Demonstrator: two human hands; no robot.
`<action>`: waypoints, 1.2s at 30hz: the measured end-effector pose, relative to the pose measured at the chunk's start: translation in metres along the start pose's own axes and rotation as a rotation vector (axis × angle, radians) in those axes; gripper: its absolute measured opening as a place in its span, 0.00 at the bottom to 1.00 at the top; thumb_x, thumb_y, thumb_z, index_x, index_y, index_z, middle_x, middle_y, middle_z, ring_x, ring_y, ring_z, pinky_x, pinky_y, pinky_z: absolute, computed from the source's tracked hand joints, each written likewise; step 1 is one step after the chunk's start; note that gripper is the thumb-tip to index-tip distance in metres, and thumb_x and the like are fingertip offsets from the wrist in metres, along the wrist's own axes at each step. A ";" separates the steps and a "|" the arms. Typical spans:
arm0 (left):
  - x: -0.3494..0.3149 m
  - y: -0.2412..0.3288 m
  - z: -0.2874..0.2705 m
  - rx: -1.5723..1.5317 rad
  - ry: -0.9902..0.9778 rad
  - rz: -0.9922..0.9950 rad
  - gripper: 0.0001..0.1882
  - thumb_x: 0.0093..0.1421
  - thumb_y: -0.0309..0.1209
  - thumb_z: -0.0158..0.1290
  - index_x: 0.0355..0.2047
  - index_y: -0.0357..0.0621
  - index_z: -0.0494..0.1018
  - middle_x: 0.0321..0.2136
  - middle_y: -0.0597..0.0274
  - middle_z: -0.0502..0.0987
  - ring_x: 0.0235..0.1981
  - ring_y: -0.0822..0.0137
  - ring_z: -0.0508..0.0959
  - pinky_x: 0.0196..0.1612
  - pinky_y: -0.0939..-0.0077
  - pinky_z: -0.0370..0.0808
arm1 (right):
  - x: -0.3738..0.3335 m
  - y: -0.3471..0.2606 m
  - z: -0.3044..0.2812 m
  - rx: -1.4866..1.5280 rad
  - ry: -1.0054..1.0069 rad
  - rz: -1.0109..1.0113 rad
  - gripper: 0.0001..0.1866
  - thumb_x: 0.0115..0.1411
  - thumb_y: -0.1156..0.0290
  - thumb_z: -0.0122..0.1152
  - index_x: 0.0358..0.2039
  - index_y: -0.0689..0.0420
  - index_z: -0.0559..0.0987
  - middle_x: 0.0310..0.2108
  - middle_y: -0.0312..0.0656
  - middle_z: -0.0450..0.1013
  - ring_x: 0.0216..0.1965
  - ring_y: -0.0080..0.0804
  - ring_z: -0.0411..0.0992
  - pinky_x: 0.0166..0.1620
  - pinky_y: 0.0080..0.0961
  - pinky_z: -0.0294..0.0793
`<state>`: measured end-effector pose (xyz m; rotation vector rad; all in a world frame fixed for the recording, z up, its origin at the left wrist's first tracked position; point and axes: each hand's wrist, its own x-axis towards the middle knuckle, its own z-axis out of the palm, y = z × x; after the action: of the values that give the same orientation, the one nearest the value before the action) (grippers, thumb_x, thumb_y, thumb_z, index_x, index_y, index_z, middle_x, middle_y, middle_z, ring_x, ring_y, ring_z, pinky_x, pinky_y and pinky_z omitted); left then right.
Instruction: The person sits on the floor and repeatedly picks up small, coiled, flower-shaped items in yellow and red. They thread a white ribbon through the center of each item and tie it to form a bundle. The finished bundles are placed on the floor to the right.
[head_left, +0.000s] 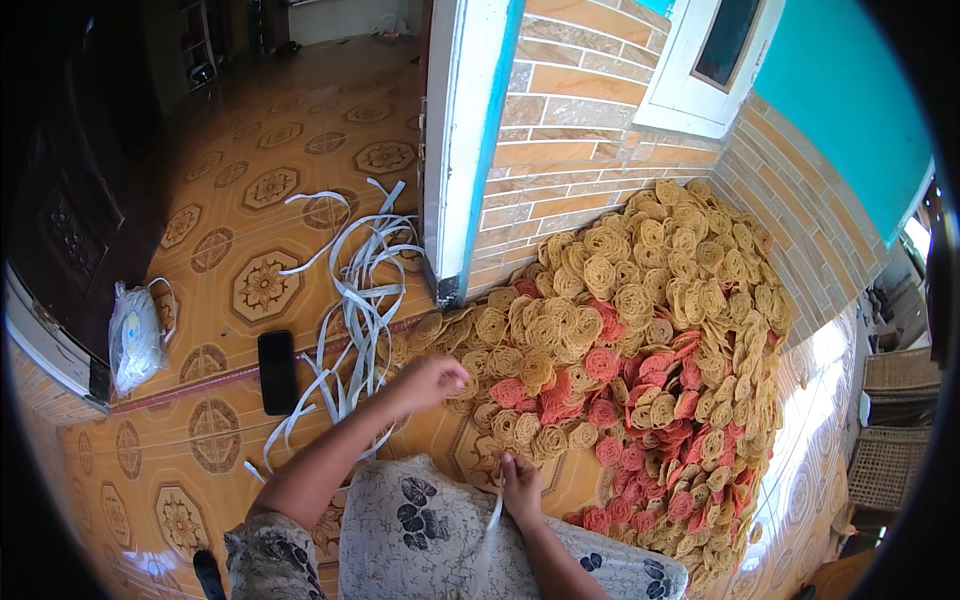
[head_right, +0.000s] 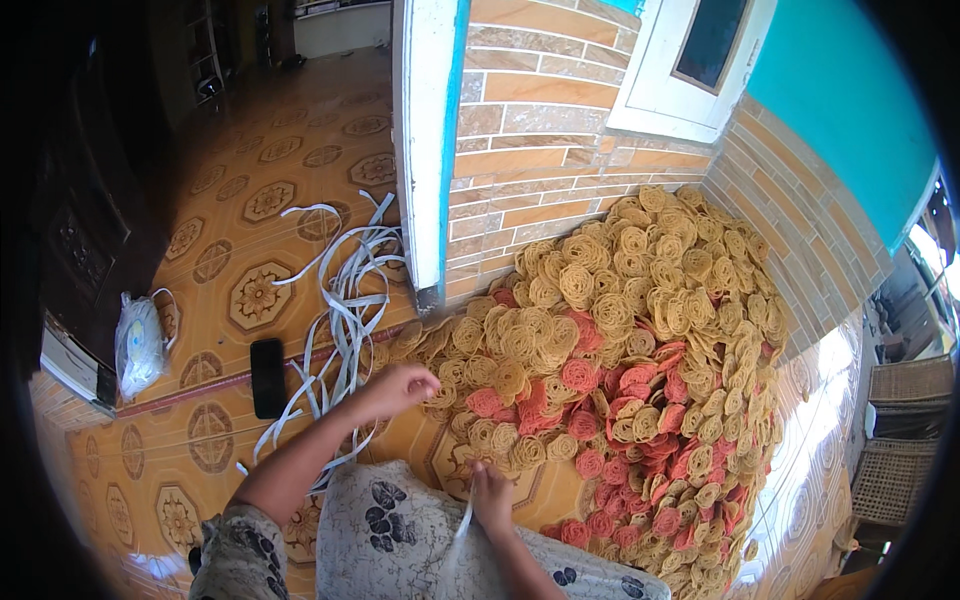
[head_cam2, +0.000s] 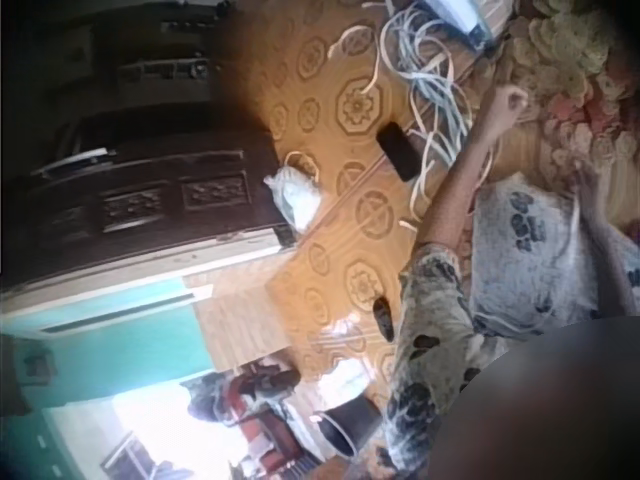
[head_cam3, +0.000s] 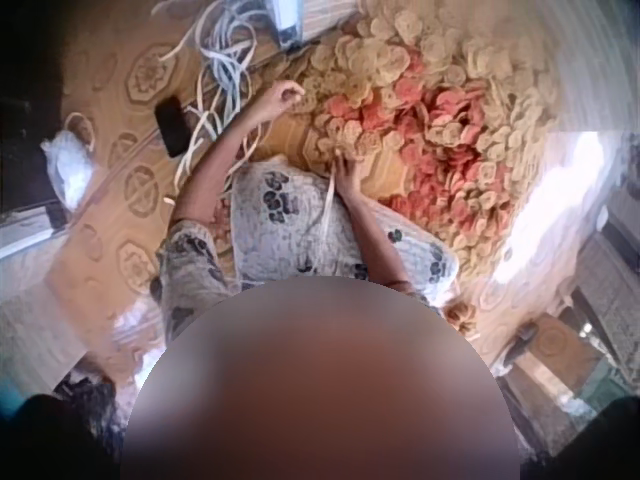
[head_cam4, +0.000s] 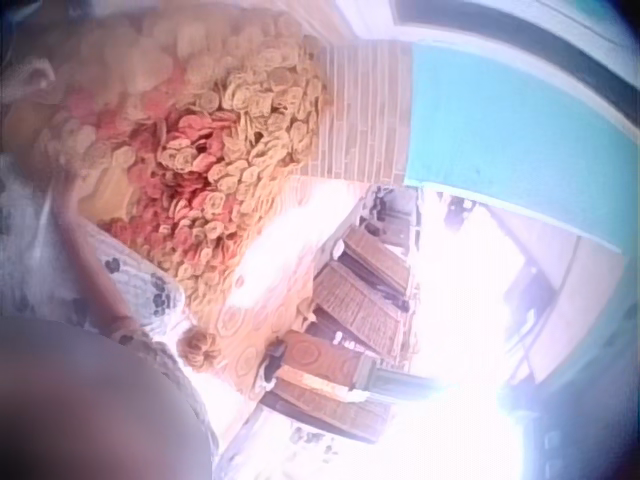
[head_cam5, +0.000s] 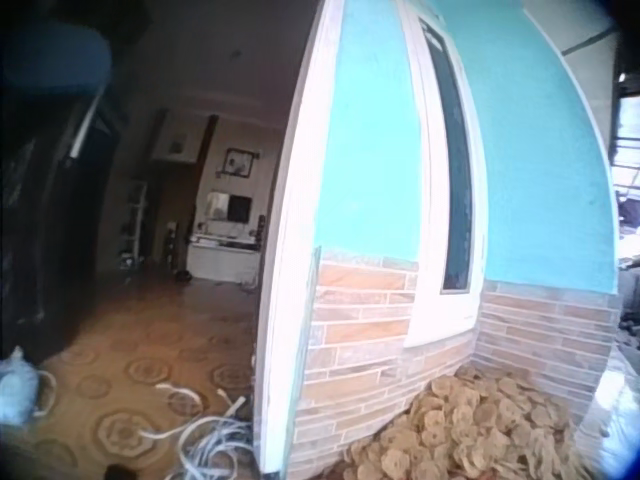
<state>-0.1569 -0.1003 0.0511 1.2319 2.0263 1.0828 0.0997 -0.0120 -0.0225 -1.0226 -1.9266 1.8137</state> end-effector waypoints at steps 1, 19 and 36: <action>0.019 -0.023 -0.024 0.015 0.144 -0.035 0.10 0.63 0.32 0.54 0.43 0.43 0.78 0.36 0.59 0.82 0.36 0.70 0.80 0.41 0.72 0.76 | 0.001 0.012 0.005 -0.172 0.073 0.011 0.14 0.69 0.65 0.52 0.37 0.63 0.80 0.21 0.32 0.68 0.24 0.17 0.61 0.29 0.20 0.63; 0.218 -0.223 -0.167 0.932 0.520 -0.573 0.11 0.56 0.34 0.56 0.37 0.44 0.80 0.38 0.52 0.81 0.38 0.51 0.82 0.42 0.57 0.78 | -0.002 0.029 0.015 -0.662 0.182 -0.522 0.11 0.62 0.74 0.52 0.23 0.63 0.69 0.22 0.59 0.65 0.24 0.61 0.65 0.28 0.47 0.65; 0.142 -0.161 -0.255 0.073 0.658 -0.134 0.35 0.58 0.15 0.48 0.65 0.50 0.55 0.28 0.57 0.80 0.27 0.71 0.79 0.34 0.75 0.76 | 0.002 0.033 0.006 -0.609 0.126 -0.430 0.15 0.60 0.72 0.57 0.18 0.61 0.67 0.19 0.50 0.65 0.23 0.52 0.66 0.27 0.44 0.65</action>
<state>-0.4899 -0.1073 0.0492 0.8107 2.6007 1.4938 0.1037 -0.0165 -0.0559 -0.7632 -2.4398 0.9297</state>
